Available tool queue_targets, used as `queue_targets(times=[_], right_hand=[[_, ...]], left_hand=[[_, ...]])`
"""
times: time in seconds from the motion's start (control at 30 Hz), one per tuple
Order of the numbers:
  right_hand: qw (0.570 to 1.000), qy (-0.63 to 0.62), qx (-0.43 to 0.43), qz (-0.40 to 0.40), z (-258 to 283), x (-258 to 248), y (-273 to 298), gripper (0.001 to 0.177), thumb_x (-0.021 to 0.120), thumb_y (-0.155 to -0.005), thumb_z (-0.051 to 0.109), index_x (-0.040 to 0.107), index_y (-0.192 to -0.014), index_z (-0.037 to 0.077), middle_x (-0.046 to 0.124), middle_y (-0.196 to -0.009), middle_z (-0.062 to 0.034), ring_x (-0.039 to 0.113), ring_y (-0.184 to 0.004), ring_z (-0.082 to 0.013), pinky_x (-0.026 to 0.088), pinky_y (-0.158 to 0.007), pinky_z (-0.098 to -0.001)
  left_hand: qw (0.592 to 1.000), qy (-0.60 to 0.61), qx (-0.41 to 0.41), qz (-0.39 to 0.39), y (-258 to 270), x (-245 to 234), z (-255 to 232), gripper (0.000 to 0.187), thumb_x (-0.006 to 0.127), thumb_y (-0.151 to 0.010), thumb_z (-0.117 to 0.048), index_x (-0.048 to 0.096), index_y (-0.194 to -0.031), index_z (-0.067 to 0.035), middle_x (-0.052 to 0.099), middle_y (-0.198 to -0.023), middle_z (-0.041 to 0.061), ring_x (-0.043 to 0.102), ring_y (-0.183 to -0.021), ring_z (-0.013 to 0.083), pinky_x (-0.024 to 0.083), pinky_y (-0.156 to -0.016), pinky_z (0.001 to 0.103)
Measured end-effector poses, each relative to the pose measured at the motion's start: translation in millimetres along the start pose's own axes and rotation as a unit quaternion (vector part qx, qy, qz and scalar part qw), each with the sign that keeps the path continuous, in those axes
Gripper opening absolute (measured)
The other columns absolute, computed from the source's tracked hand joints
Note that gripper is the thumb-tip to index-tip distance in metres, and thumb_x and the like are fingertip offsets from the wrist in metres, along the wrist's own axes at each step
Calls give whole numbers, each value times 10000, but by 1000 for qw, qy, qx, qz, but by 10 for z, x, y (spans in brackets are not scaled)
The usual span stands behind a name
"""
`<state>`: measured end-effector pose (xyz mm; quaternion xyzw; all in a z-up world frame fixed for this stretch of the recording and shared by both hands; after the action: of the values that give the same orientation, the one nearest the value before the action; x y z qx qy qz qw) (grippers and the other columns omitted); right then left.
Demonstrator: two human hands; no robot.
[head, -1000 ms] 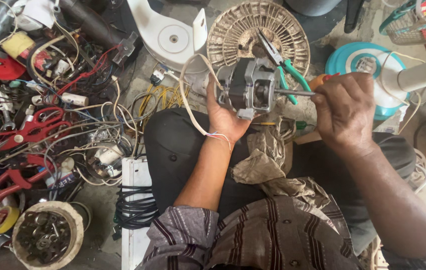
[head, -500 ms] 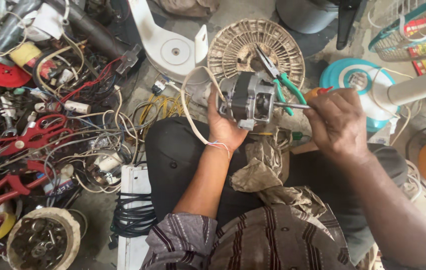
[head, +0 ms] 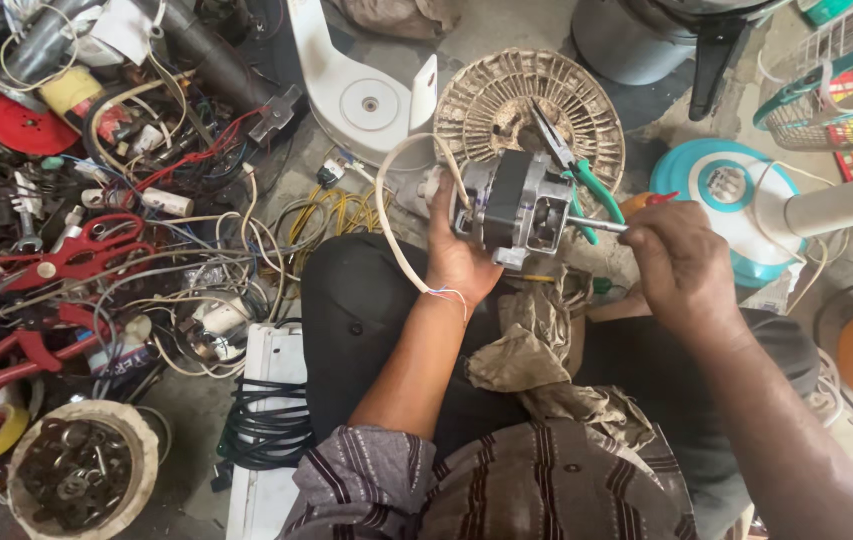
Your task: The person sits on the floor in a cluttered workshop and assembles a small electric motor. They insert a rotor into a stator, align the components, and use pliers to manipulate parts of the motor housing. The person then uses a screwdriver to tighten screws on the motor casing.
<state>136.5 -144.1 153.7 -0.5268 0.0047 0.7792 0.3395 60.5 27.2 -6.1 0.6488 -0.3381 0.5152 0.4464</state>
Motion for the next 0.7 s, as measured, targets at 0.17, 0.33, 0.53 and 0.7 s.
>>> queue_targets(times=[0.17,0.33,0.53,0.7], right_hand=[[1000,5,-9,-14,143,-54,24,130,635,-1036,141,656,-1084,22,679,-1040,-152,621,-982,-372,499,-872,-462],[971,-113,206,36,-232,90,157,427,521,-1129,347,640,-896,9,616,-800,-106,570,-741,-228,478,-689,-390],[958,-94,258,88,-366,128,184,562,460,-1098,457,617,-800,6,577,-678,-27,512,-639,-128,451,-611,-319],[956,-104,257,91,-373,152,193,544,469,-1100,455,612,-821,11,568,-699,-27,499,-654,-123,446,-608,-313]], left_hand=[[999,11,-45,-7,-11,-32,67,662,714,-859,-599,630,-1317,-129,699,-1217,67,666,-1121,254,528,-1021,445],[999,9,-50,-12,7,-38,112,656,711,-852,-591,629,-1316,-133,699,-1227,63,664,-1130,252,523,-1028,450],[1000,12,-6,16,-24,-35,88,617,709,-913,-556,624,-1327,-107,690,-1227,72,665,-1131,256,519,-1043,448],[1000,10,-21,-4,-18,-72,88,585,690,-915,-540,622,-1319,-122,691,-1210,74,671,-1111,259,522,-1022,458]])
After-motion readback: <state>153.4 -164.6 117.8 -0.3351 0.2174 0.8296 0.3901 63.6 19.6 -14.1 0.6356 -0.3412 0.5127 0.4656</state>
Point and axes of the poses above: each hand's wrist, its own y-axis away from the middle knuckle, its own x-axis out of the palm, z = x × y, the point moved 7 cm from there along -y, towards the middle knuckle
